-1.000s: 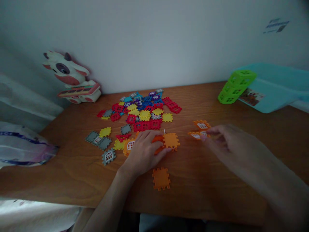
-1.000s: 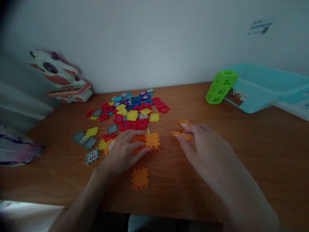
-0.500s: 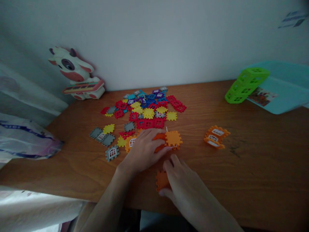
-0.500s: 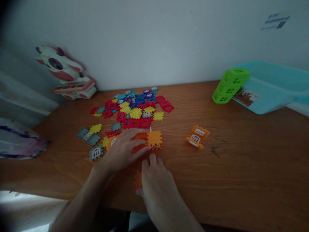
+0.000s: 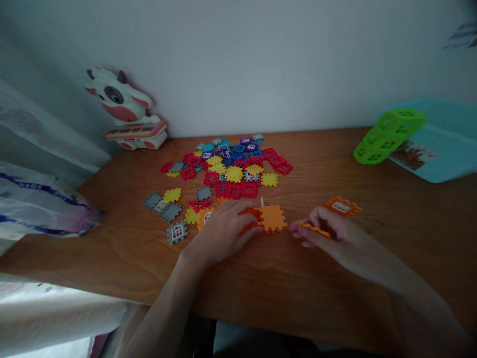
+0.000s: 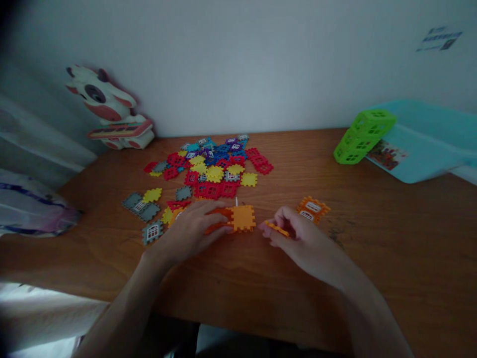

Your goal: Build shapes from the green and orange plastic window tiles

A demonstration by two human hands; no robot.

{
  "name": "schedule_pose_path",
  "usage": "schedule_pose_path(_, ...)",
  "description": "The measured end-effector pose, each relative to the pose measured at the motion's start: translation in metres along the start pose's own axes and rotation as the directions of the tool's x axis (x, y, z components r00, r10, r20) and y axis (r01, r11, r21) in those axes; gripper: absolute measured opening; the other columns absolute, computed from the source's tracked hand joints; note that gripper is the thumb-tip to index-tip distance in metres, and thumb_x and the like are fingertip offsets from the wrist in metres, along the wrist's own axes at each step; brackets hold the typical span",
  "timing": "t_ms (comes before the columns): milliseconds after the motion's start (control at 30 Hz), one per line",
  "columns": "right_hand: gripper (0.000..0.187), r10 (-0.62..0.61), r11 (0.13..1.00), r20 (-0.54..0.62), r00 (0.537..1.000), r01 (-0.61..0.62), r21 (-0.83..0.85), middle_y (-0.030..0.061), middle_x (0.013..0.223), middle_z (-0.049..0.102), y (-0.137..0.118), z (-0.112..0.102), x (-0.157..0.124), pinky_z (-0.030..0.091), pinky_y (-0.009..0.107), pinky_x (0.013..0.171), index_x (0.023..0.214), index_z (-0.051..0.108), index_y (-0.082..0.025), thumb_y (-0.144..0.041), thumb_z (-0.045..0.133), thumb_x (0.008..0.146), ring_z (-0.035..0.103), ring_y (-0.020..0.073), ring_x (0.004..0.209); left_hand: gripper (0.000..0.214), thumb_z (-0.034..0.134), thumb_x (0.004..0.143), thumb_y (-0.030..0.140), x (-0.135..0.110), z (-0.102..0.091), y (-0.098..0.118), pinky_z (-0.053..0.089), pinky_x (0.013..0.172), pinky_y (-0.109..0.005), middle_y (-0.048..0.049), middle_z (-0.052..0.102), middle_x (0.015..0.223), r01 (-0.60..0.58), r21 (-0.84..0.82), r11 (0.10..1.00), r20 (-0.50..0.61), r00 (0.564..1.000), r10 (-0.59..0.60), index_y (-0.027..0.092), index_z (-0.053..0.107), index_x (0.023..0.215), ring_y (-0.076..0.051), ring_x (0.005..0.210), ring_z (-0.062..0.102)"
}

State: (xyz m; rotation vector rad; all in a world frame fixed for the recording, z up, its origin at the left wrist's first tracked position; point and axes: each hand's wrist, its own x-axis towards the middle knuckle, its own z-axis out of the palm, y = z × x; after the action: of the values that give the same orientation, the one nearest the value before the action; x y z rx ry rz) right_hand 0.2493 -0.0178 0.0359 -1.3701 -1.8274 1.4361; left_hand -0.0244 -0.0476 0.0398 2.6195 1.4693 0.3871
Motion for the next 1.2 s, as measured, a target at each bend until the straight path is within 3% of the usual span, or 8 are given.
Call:
schedule_pose_path(100, 0.045, 0.003, 0.989, -0.027, 1.000, 0.001, 0.146, 0.0050, 0.088, 0.073, -0.003, 0.003, 0.003, 0.063, 0.038, 0.075, 0.075, 0.037, -0.026, -0.060, 0.064, 0.088, 0.073, 0.0238, 0.085, 0.029, 0.053, 0.104, 0.039, 0.002, -0.010, -0.002, 0.055, 0.098, -0.042, -0.0084, 0.072, 0.121, 0.001, -0.087, 0.996, 0.062, 0.998, 0.005, 0.020, 0.075, 0.103, -0.026, 0.112, 0.068)
schedule_pose_path(233, 0.025, -0.099, 0.995, -0.052, 0.994, 0.098, -0.020, 0.0012, 0.090, 0.070, -0.010, 0.009, 0.001, 0.061, 0.036, 0.073, 0.092, 0.054, -0.027, -0.045, 0.070, 0.085, 0.071, 0.0211, 0.081, 0.032, 0.049, 0.106, 0.043, 0.005, -0.029, -0.006, 0.055, 0.090, -0.034, -0.0054, 0.074, 0.111, 0.026, -0.300, 0.954, 0.134, 0.991, 0.015, 0.021, 0.072, 0.101, -0.020, 0.101, 0.070)
schedule_pose_path(367, 0.036, -0.181, 0.969, 0.014, 0.983, 0.181, -0.169, 0.0029, 0.114, 0.073, -0.016, 0.016, -0.003, 0.058, 0.039, 0.090, 0.122, 0.061, -0.032, -0.040, 0.070, 0.088, 0.072, 0.0233, 0.101, 0.034, 0.047, 0.106, 0.045, 0.009, -0.040, -0.012, 0.051, 0.069, -0.026, -0.0012, 0.075, 0.092, 0.106, -0.411, 0.905, 0.269, 0.963, 0.009, 0.022, 0.070, 0.100, -0.015, 0.080, 0.068)
schedule_pose_path(500, 0.022, -0.262, 0.909, 0.059, 0.963, 0.267, -0.319, 0.0047, 0.116, 0.075, -0.017, 0.022, 0.001, 0.054, 0.041, 0.096, 0.115, 0.068, -0.029, -0.035, 0.062, 0.095, 0.070, 0.0254, 0.108, 0.035, 0.046, 0.106, 0.046, 0.014, -0.039, -0.015, 0.049, 0.066, -0.025, 0.0002, 0.077, 0.091, 0.120, -0.427, 0.896, 0.397, 0.916, 0.066, 0.024, 0.073, 0.105, -0.015, 0.076, 0.068)
schedule_pose_path(667, 0.020, -0.270, 0.871, -0.006, 0.963, 0.242, -0.428, 0.0068, 0.105, 0.077, -0.010, 0.028, 0.011, 0.055, 0.037, 0.085, 0.109, 0.068, -0.024, -0.027, 0.060, 0.092, 0.073, 0.0248, 0.095, 0.033, 0.055, 0.101, 0.052, 0.013, -0.033, -0.012, 0.054, 0.080, -0.031, -0.0020, 0.077, 0.102, 0.089, -0.387, 0.918, 0.290, 0.957, 0.030, 0.025, 0.074, 0.106, -0.019, 0.092, 0.071)
schedule_pose_path(833, 0.016, -0.210, 0.859, 0.000, 0.978, 0.184, -0.477, 0.0072, 0.100, 0.077, -0.009, 0.032, 0.016, 0.053, 0.036, 0.079, 0.103, 0.066, -0.023, -0.029, 0.054, 0.095, 0.072, 0.0239, 0.090, 0.066, 0.069, 0.079, 0.075, 0.000, -0.025, 0.003, 0.051, 0.101, -0.046, -0.0081, 0.071, 0.128, 0.120, -0.169, 0.978, 0.110, 0.989, -0.102, 0.024, 0.068, 0.122, -0.031, 0.118, 0.065)
schedule_pose_path(1100, 0.053, -0.097, 0.907, -0.185, 0.978, 0.011, -0.420, 0.0043, 0.089, 0.070, -0.011, 0.020, 0.012, 0.051, 0.034, 0.065, 0.113, 0.058, -0.024, -0.069, 0.063, 0.086, 0.065, 0.0233, 0.075, 0.062, 0.074, 0.082, 0.066, -0.010, -0.015, 0.009, 0.052, 0.099, -0.045, -0.0081, 0.071, 0.124, 0.128, -0.168, 0.977, 0.139, 0.985, -0.106, 0.022, 0.065, 0.125, -0.030, 0.113, 0.066)
schedule_pose_path(1200, 0.048, -0.108, 0.951, -0.231, 0.967, 0.032, -0.309, 0.0071, 0.096, 0.070, -0.012, 0.020, 0.010, 0.055, 0.036, 0.073, 0.116, 0.057, -0.024, -0.065, 0.042, 0.098, 0.067, 0.0248, 0.085, 0.061, 0.078, 0.081, 0.062, -0.008, -0.012, 0.007, 0.052, 0.101, -0.043, -0.0074, 0.071, 0.125, 0.145, -0.239, 0.960, 0.122, 0.985, -0.118, 0.023, 0.065, 0.125, -0.028, 0.115, 0.066)
